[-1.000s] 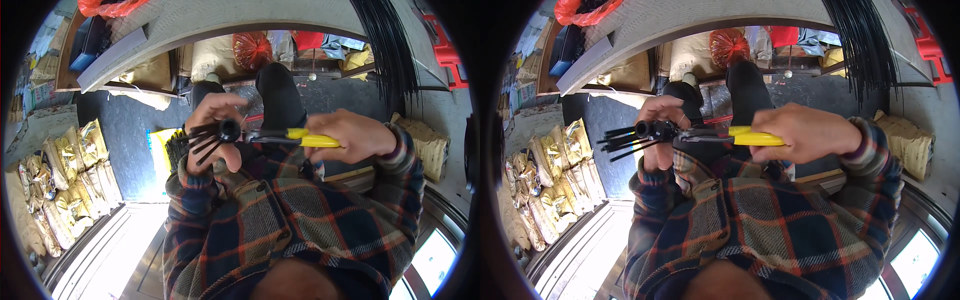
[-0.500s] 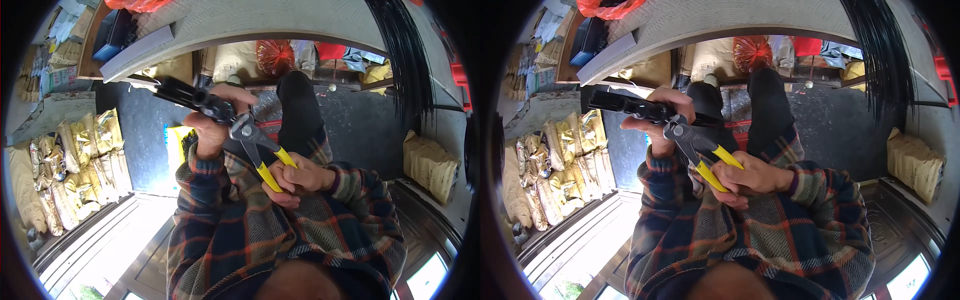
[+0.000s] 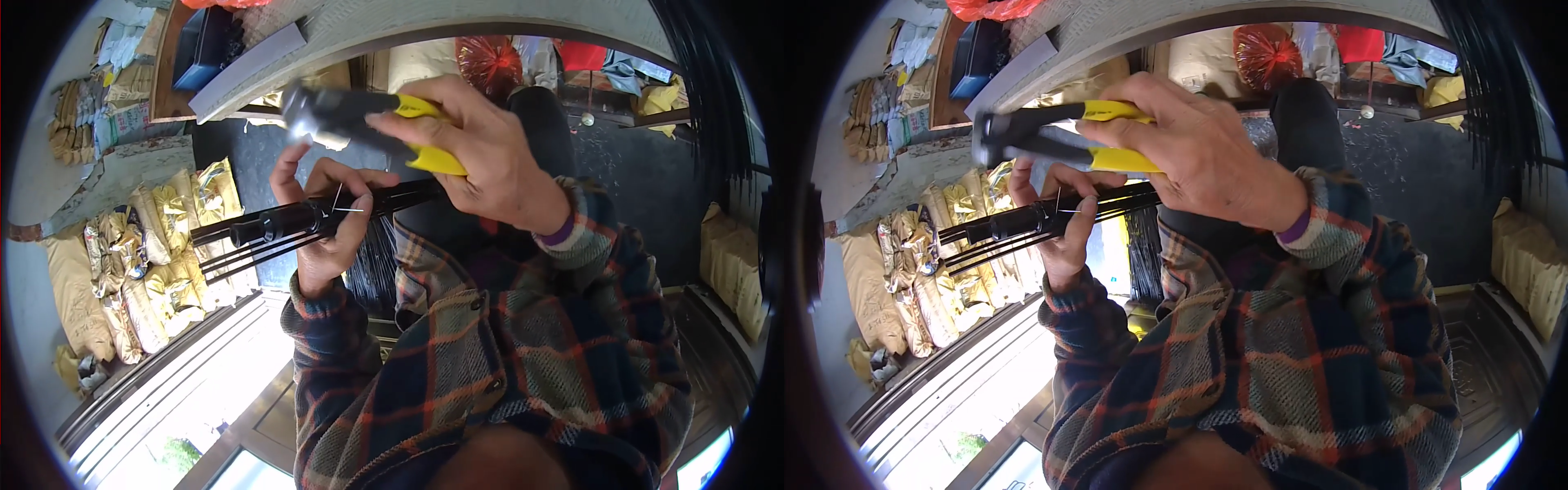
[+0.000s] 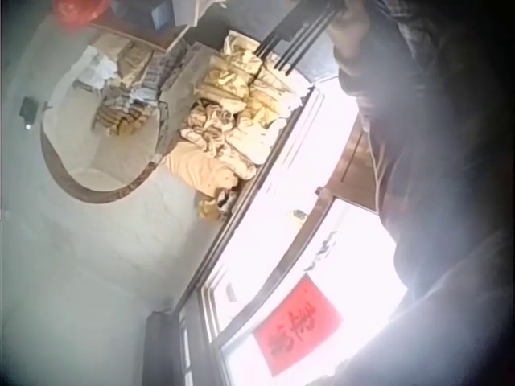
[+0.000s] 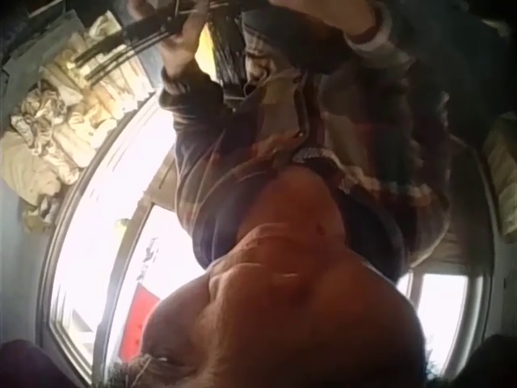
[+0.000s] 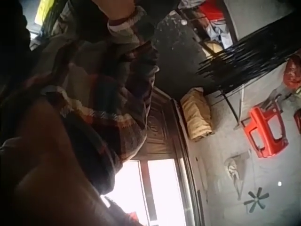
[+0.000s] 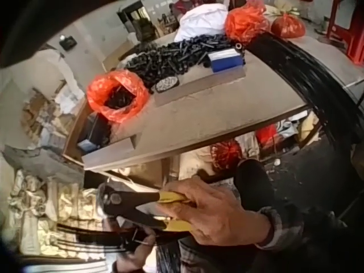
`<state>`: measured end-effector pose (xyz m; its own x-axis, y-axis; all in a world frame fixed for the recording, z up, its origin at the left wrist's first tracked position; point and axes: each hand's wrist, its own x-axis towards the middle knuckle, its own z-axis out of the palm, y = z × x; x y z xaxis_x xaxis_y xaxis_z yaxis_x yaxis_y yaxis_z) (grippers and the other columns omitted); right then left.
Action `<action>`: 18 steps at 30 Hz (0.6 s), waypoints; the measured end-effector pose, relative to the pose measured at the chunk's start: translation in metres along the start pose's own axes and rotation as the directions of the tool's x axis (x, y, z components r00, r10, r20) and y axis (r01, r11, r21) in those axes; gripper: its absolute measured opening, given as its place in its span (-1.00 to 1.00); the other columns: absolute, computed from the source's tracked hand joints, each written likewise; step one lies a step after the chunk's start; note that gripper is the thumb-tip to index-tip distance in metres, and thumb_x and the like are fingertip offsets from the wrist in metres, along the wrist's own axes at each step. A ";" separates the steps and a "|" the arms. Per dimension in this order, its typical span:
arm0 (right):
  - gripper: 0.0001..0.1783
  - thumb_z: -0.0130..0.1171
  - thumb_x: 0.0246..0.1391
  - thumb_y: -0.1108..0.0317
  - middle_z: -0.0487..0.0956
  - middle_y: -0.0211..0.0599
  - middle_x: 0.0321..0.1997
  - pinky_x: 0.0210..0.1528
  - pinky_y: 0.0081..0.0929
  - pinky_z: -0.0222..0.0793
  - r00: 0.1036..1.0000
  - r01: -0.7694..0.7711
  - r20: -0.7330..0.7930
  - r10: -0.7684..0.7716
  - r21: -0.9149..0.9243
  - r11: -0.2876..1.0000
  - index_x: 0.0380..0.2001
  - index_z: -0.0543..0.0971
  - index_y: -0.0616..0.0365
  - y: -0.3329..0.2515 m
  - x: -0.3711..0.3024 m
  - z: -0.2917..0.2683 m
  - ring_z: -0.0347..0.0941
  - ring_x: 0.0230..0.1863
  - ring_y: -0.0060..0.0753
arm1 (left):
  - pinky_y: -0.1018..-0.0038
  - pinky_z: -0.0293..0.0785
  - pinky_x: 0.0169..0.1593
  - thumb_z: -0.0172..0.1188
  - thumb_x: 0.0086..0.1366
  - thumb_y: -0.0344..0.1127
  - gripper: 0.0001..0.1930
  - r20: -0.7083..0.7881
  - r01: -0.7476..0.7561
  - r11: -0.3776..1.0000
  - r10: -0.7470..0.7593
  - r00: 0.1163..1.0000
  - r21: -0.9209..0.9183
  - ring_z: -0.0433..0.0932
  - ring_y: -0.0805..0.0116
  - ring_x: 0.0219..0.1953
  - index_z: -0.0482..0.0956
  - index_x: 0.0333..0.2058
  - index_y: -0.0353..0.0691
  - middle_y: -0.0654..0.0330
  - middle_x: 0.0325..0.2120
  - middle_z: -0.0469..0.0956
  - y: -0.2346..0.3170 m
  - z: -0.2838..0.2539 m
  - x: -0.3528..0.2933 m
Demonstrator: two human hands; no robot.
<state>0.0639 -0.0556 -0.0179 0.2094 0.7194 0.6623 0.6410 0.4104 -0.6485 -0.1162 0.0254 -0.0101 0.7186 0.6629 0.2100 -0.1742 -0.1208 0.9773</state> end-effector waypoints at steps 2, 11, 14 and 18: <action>-0.64 0.19 -0.27 0.51 0.40 -0.27 -0.05 -0.07 -0.37 0.33 0.996 0.087 0.036 -0.083 -0.161 0.983 -0.25 0.57 0.07 0.005 0.006 -0.010 0.38 -0.08 -0.26 | 0.27 0.47 -0.19 0.00 0.04 -0.68 -0.23 0.069 -0.035 0.996 0.030 0.997 0.079 0.53 0.13 -0.25 -0.18 0.16 -0.05 -0.01 -0.39 0.45 0.003 -0.002 0.002; -0.69 -0.01 0.12 0.13 0.19 -0.74 0.12 0.36 -0.14 -0.20 0.877 0.423 0.332 -0.348 -0.877 0.227 -0.03 0.38 -0.27 -0.017 0.029 -0.053 0.04 0.23 -0.72 | 0.55 0.47 -0.31 0.05 0.11 -0.59 -0.30 -0.017 0.126 0.978 -0.125 0.992 0.166 0.57 0.33 -0.36 -0.15 0.16 -0.31 -0.04 -0.46 0.56 0.019 0.012 0.012; -0.66 -0.05 0.15 0.12 0.12 -0.70 0.16 0.36 -0.10 -0.24 0.836 0.464 0.423 -0.350 -0.885 0.038 0.02 0.35 -0.30 -0.019 0.033 -0.062 -0.01 0.26 -0.73 | 0.51 0.49 -0.28 0.05 0.11 -0.59 -0.26 0.022 0.135 0.980 -0.140 0.990 0.149 0.57 0.29 -0.32 -0.19 0.18 -0.29 -0.04 -0.44 0.55 0.022 0.013 0.011; -0.67 -0.05 0.16 0.15 0.10 -0.67 0.18 0.36 -0.08 -0.23 0.761 0.250 0.372 -0.532 -0.924 -0.289 0.02 0.35 -0.28 0.011 0.027 -0.057 -0.02 0.26 -0.71 | 0.46 0.49 -0.21 0.06 0.12 -0.59 -0.22 0.008 0.178 0.978 -0.180 0.984 0.111 0.57 0.25 -0.28 -0.23 0.21 -0.24 -0.05 -0.40 0.55 0.024 0.017 0.012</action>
<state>0.1186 -0.0635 0.0142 -0.4566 0.5372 0.7092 0.5494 -0.4567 0.6997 -0.1000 0.0179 0.0163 0.7434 0.6682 0.0311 0.0324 -0.0824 0.9961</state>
